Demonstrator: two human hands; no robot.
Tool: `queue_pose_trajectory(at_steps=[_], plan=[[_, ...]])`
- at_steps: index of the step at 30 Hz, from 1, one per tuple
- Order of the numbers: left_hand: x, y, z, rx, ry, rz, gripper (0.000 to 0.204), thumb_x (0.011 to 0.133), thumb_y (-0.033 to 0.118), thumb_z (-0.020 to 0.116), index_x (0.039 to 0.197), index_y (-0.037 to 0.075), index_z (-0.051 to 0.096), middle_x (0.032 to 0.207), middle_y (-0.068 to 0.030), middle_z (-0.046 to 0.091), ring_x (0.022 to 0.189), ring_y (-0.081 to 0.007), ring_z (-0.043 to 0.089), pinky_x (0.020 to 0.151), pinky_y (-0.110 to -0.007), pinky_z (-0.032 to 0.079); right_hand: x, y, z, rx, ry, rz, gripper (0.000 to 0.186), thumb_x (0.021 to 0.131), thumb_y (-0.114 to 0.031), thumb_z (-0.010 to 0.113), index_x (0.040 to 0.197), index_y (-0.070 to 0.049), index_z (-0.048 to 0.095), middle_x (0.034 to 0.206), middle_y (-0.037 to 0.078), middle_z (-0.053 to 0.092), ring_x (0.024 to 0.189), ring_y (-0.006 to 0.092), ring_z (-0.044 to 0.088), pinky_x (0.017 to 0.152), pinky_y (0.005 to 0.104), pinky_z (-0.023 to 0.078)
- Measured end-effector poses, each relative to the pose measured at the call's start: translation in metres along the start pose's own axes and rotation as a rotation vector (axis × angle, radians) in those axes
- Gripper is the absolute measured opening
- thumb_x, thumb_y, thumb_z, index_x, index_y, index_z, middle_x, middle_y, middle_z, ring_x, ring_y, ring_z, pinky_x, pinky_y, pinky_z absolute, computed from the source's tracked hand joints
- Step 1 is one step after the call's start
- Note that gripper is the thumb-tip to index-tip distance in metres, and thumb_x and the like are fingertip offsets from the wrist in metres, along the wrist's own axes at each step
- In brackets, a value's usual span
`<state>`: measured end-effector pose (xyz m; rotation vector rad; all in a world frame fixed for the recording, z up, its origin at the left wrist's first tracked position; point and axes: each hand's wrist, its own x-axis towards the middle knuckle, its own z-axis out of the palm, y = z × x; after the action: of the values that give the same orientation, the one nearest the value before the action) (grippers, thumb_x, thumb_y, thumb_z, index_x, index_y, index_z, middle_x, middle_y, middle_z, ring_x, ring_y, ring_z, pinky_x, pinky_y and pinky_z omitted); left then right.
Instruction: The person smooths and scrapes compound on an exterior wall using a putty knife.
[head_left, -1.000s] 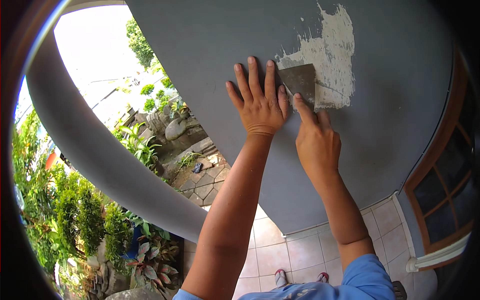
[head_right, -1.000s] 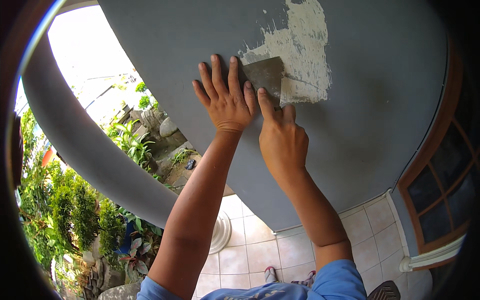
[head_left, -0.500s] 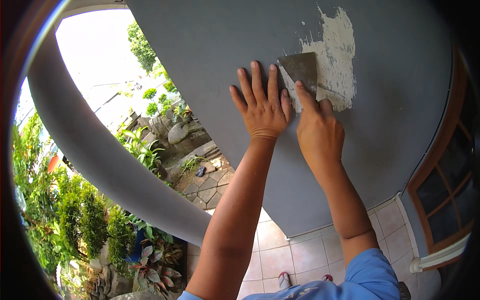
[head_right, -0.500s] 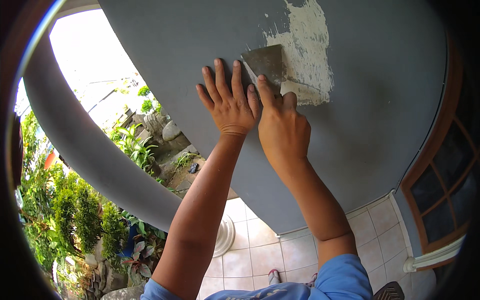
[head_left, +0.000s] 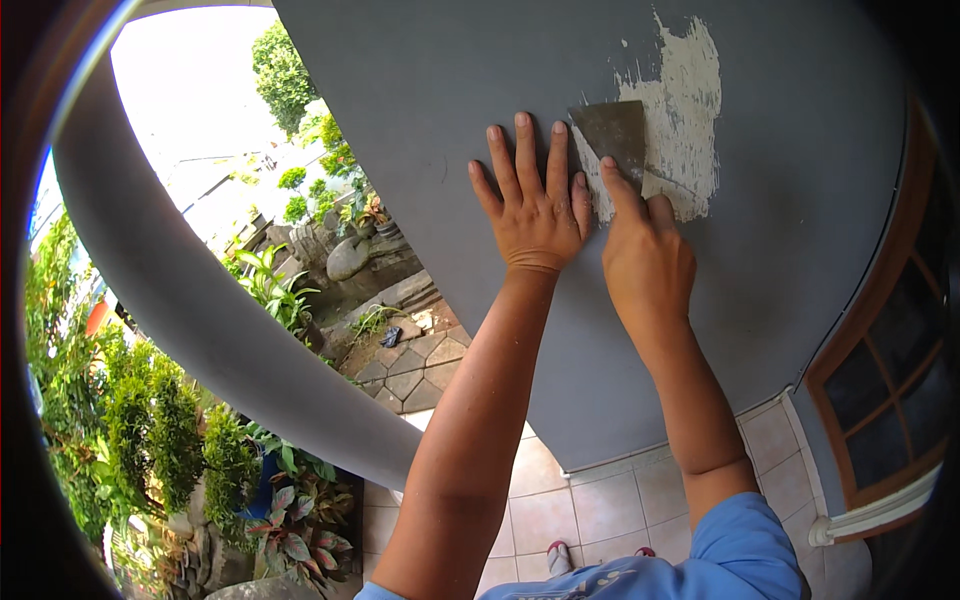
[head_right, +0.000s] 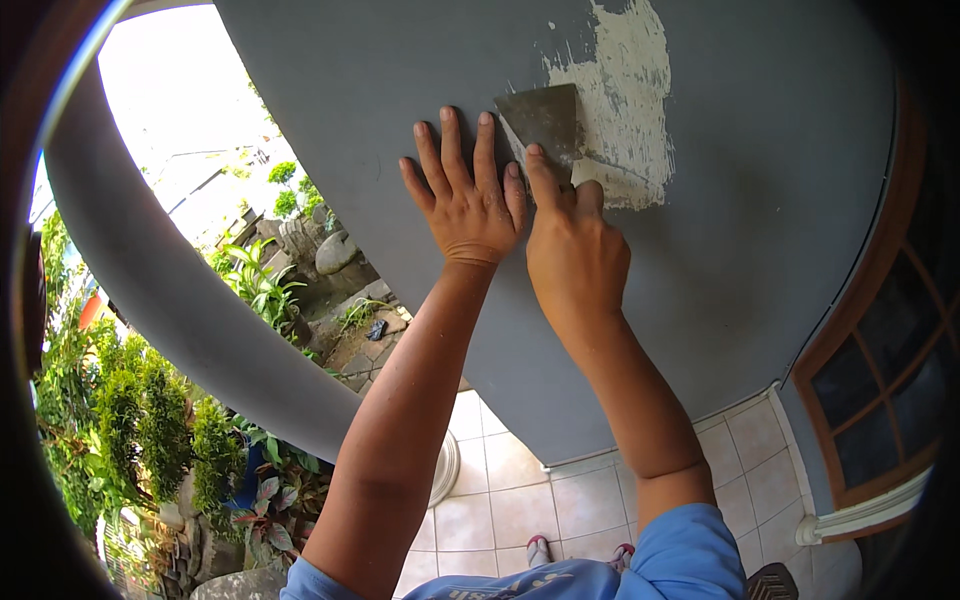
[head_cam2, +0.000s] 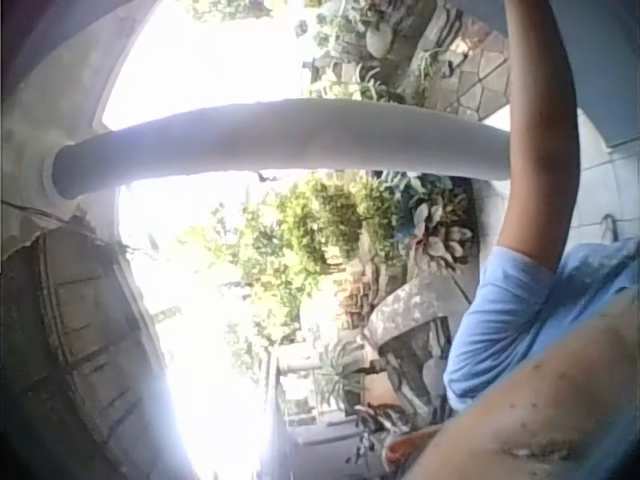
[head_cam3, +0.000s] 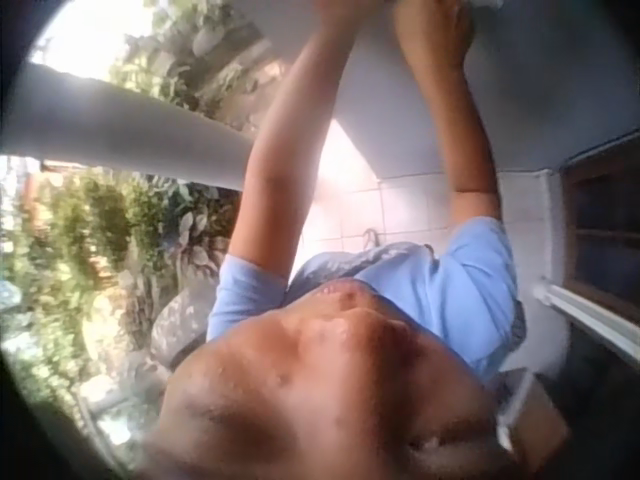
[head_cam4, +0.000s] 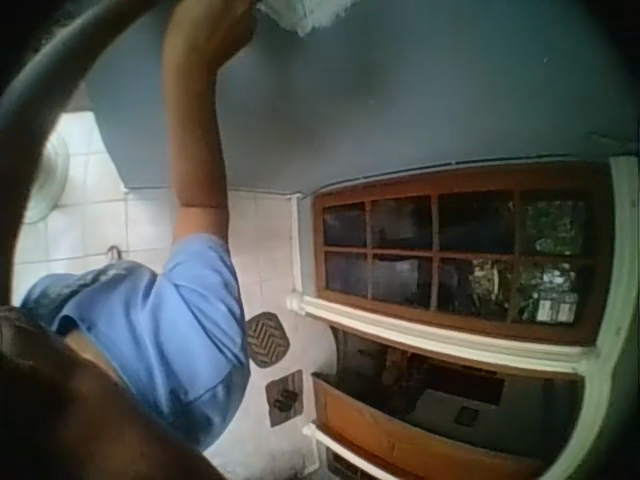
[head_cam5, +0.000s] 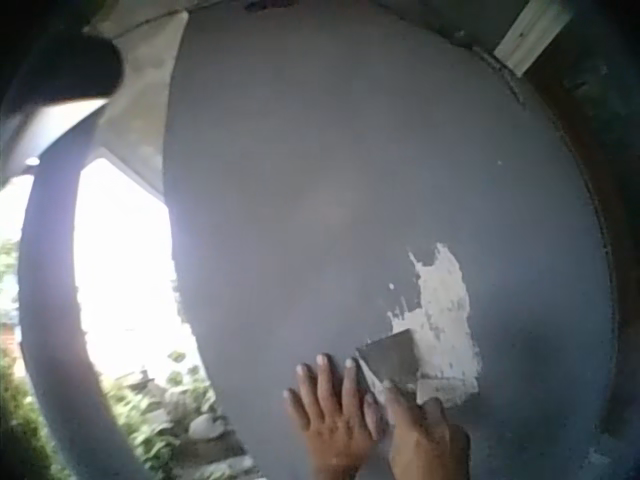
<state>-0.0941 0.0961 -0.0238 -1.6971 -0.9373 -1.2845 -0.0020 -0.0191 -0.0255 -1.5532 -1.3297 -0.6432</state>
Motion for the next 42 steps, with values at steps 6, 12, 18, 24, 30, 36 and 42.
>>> queue_pose_trajectory(at_steps=[6, 12, 18, 24, 30, 36, 42], plan=[[0.002, 0.0, -0.001, -0.006, 0.006, 0.002, 0.058, 0.091, 0.038, 0.046, 0.146, 0.019, 0.044, 0.157, -0.0142, 0.028, 0.147, -0.0408, 0.018, 0.116, -0.059, 0.002, -0.015, 0.005, -0.001, -0.001, -0.02, -0.018, 0.05, 0.087, -0.009, 0.06, 0.135, -0.019, 0.055, 0.082, 0.014, 0.061, 0.059, 0.029, 0.066, 0.053, 0.0371, 0.056], [-0.001, 0.0, -0.003, -0.008, -0.016, -0.001, 0.058, 0.091, 0.037, 0.047, 0.146, 0.019, 0.044, 0.157, -0.0141, 0.028, 0.146, -0.0409, 0.018, 0.116, -0.06, 0.003, -0.007, 0.004, 0.012, 0.027, 0.038, -0.01, 0.05, 0.087, -0.008, 0.06, 0.135, -0.019, 0.055, 0.082, 0.013, 0.06, 0.056, 0.0278, 0.065, 0.053, 0.0364, 0.057], [0.0, -0.004, -0.004, -0.008, -0.013, -0.009, 0.06, 0.092, 0.038, 0.047, 0.149, 0.022, 0.04, 0.159, -0.0124, 0.026, 0.147, -0.0388, 0.018, 0.116, -0.06, 0.004, -0.01, -0.008, -0.003, 0.002, -0.021, 0.001, 0.049, 0.087, -0.008, 0.06, 0.134, -0.019, 0.057, 0.082, 0.014, 0.061, 0.058, 0.0286, 0.066, 0.053, 0.0373, 0.057], [0.003, -0.002, 0.0, -0.005, 0.003, 0.004, 0.058, 0.091, 0.037, 0.047, 0.146, 0.019, 0.044, 0.157, -0.0147, 0.028, 0.146, -0.0414, 0.018, 0.115, -0.06, 0.002, -0.014, 0.005, 0.005, 0.06, 0.002, -0.001, 0.048, 0.087, -0.009, 0.06, 0.134, -0.019, 0.058, 0.083, 0.016, 0.061, 0.061, 0.0309, 0.068, 0.052, 0.0384, 0.056], [0.005, 0.003, 0.0, -0.006, -0.004, -0.008, 0.057, 0.093, 0.038, 0.046, 0.146, 0.019, 0.044, 0.157, -0.0147, 0.028, 0.146, -0.0413, 0.017, 0.116, -0.059, 0.001, 0.035, 0.021, 0.014, 0.06, 0.163, -0.017, 0.042, 0.09, -0.011, 0.058, 0.131, -0.021, 0.06, 0.083, 0.017, 0.063, 0.065, 0.0335, 0.068, 0.056, 0.0394, 0.057], [-0.003, -0.005, -0.004, 0.018, -0.005, -0.006, 0.056, 0.093, 0.039, 0.045, 0.146, 0.021, 0.044, 0.157, -0.013, 0.029, 0.147, -0.0378, 0.018, 0.116, -0.057, 0.001, 0.011, 0.031, -0.021, 0.059, -0.008, 0.037, 0.038, 0.093, -0.012, 0.056, 0.13, -0.019, 0.061, 0.086, 0.018, 0.065, 0.071, 0.0344, 0.069, 0.062, 0.0424, 0.056], [0.003, 0.002, -0.003, -0.001, -0.011, -0.013, 0.056, 0.093, 0.039, 0.045, 0.147, 0.023, 0.043, 0.157, -0.0113, 0.029, 0.147, -0.0361, 0.018, 0.117, -0.056, 0.002, 0.056, 0.04, -0.02, 0.015, 0.101, 0.036, 0.035, 0.095, -0.012, 0.054, 0.129, -0.014, 0.06, 0.083, 0.019, 0.066, 0.077, 0.036, 0.069, 0.067, 0.0442, 0.055]])
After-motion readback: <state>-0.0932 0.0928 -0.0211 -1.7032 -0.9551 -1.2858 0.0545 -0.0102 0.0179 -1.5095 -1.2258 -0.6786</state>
